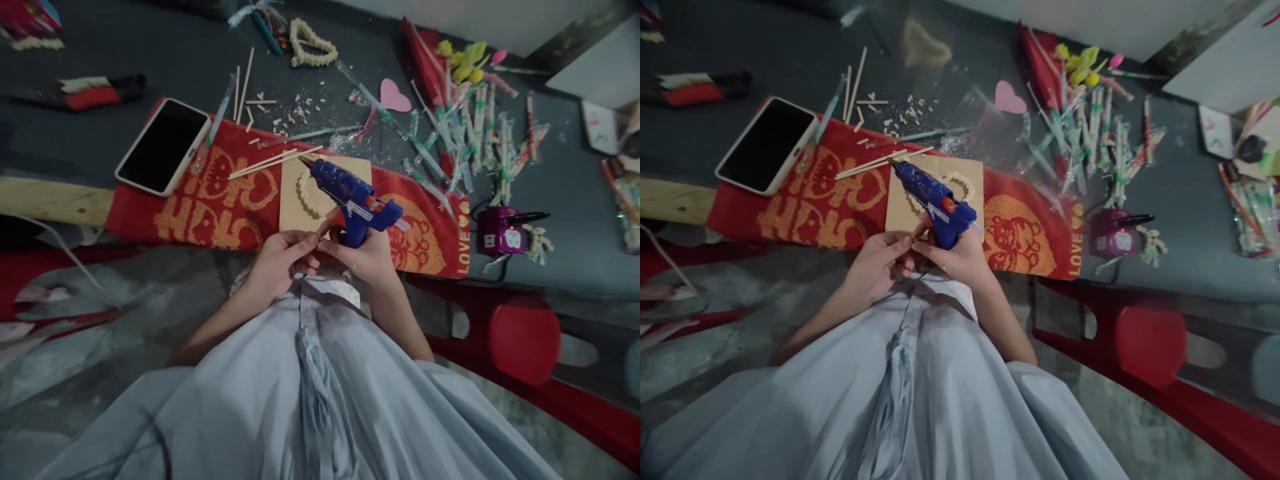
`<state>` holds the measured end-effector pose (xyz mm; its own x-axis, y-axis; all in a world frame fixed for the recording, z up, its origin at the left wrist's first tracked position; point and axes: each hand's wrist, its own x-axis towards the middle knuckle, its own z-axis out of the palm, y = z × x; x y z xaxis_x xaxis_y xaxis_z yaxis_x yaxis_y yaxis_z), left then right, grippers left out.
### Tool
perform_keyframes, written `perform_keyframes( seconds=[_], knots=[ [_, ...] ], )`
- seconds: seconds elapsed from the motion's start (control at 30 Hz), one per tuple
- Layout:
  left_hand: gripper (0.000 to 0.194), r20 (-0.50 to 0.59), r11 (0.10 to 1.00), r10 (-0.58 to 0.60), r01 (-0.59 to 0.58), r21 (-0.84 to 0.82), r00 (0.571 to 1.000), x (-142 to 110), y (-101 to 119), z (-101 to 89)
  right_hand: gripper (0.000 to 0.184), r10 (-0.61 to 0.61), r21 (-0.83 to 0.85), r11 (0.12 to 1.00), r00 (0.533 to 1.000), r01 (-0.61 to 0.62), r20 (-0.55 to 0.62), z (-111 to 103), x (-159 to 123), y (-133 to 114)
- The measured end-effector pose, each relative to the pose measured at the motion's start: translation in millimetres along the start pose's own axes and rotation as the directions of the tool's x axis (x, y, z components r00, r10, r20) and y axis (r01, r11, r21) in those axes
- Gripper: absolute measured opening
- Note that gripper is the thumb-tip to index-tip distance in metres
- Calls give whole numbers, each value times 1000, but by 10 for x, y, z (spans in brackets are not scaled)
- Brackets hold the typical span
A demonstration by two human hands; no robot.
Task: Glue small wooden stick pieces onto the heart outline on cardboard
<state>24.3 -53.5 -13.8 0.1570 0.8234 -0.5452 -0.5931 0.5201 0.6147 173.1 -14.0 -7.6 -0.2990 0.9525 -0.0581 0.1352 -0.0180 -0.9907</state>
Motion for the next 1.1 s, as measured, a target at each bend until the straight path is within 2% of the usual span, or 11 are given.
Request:
perform_keyframes(
  seconds=[0.33,0.53,0.73,0.93,1.1],
  knots=[
    [51,65,997,-72,74,-24,995,-149,-186,-211,31,25,4,1000,1000,-25,-18,129,-272,84],
    [44,32,996,-81,82,-30,996,-210,-298,-223,26,-26,-50,998,998,24,-51,166,-392,117],
    [40,14,997,-81,81,-14,997,-275,-418,-218,33,-68,-52,997,995,64,-76,170,-538,127],
    [29,15,998,-66,66,3,998,-379,-402,-205,23,-102,-73,993,989,95,-104,181,-640,185],
    [27,-14,999,-4,5,47,1000,-442,-339,-166,28,-133,-22,991,985,131,-107,189,-663,231]
  ],
)
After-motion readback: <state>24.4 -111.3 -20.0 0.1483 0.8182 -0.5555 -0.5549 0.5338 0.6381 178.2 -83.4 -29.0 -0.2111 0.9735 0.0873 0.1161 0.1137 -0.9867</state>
